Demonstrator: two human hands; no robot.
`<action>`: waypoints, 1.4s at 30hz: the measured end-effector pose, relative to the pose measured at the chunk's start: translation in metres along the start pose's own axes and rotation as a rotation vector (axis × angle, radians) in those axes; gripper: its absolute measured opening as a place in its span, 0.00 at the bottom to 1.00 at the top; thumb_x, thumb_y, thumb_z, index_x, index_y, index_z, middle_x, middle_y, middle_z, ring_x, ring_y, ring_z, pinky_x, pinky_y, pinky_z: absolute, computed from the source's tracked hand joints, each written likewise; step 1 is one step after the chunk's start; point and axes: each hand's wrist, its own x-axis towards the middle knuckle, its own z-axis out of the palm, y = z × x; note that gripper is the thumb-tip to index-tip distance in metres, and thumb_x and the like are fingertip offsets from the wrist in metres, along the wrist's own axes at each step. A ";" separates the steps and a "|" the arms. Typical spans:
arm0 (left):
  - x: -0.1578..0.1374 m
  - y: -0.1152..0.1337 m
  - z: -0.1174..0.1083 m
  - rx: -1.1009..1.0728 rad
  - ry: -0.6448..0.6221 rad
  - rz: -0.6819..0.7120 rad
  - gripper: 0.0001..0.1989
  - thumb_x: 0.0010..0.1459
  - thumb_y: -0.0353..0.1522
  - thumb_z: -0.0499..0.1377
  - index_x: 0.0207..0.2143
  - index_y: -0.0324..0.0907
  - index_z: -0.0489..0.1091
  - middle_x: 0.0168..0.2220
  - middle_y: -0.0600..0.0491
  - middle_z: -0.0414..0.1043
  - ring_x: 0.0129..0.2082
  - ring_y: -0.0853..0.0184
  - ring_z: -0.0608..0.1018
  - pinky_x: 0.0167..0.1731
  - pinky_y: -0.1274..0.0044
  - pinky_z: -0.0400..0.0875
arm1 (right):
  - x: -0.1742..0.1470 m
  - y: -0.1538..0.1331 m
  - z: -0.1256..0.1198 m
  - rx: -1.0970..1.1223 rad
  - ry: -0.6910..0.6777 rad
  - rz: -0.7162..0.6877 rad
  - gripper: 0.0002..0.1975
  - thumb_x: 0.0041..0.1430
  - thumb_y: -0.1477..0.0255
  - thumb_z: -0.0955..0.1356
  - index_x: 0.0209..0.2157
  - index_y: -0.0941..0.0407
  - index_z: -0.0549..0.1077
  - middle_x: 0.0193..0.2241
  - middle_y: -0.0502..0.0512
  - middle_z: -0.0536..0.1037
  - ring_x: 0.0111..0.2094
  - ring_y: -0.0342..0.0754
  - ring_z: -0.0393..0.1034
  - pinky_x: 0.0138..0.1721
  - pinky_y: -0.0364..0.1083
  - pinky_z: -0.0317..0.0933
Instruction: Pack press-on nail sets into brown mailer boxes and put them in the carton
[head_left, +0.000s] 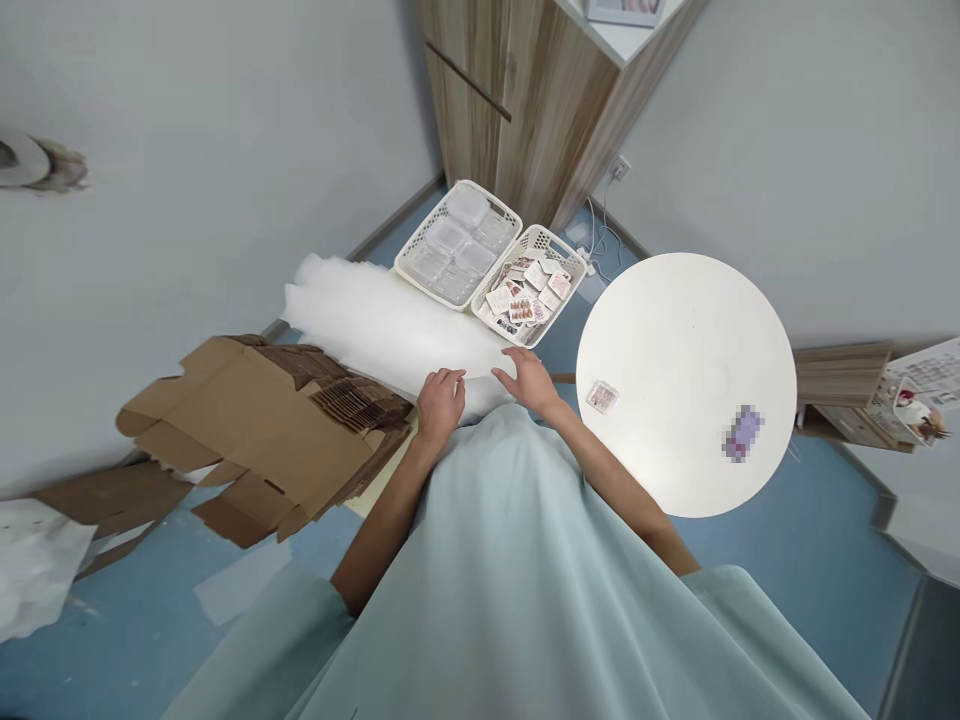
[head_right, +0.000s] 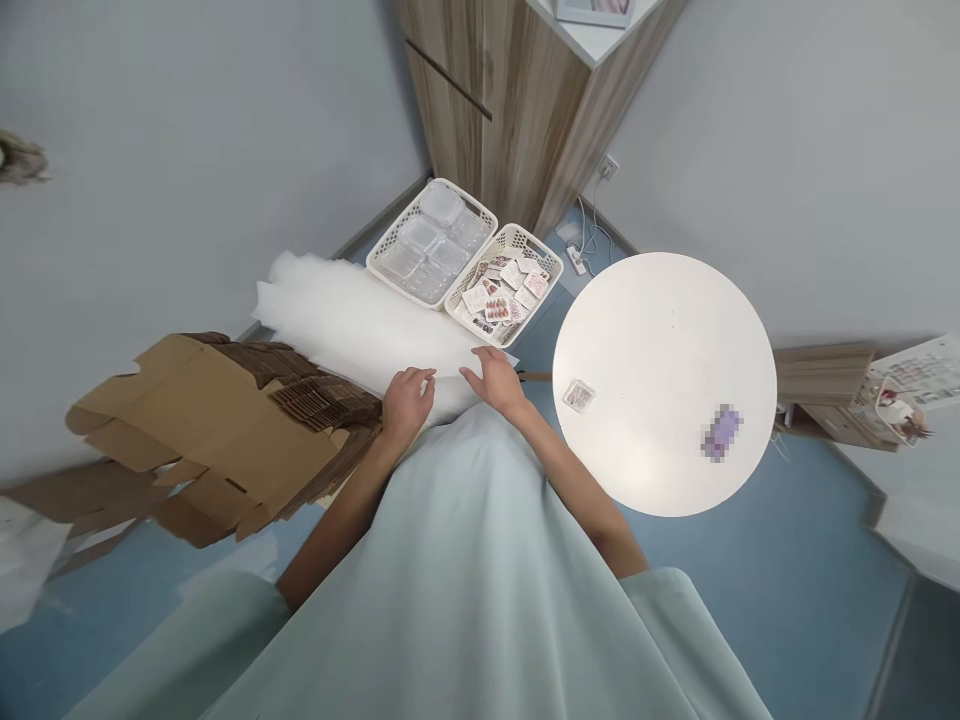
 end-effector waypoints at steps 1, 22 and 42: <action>-0.003 0.006 -0.006 -0.024 0.026 0.025 0.14 0.69 0.30 0.54 0.50 0.43 0.78 0.46 0.45 0.81 0.45 0.53 0.78 0.47 0.63 0.72 | 0.003 -0.002 -0.002 0.006 -0.004 0.009 0.25 0.73 0.61 0.69 0.64 0.60 0.72 0.63 0.67 0.75 0.66 0.60 0.67 0.66 0.54 0.61; -0.019 0.178 -0.034 -0.180 0.093 0.683 0.14 0.72 0.30 0.56 0.55 0.48 0.75 0.41 0.49 0.81 0.39 0.61 0.80 0.42 0.66 0.77 | -0.086 0.087 -0.107 0.589 0.114 0.028 0.23 0.67 0.63 0.68 0.61 0.52 0.78 0.47 0.56 0.83 0.36 0.49 0.75 0.43 0.50 0.72; -0.048 0.312 0.163 -0.132 -0.573 0.844 0.21 0.73 0.41 0.56 0.64 0.45 0.70 0.69 0.41 0.66 0.67 0.50 0.71 0.65 0.55 0.68 | -0.281 0.286 -0.115 0.658 0.977 0.583 0.19 0.66 0.61 0.65 0.51 0.55 0.80 0.54 0.61 0.82 0.37 0.49 0.75 0.46 0.51 0.71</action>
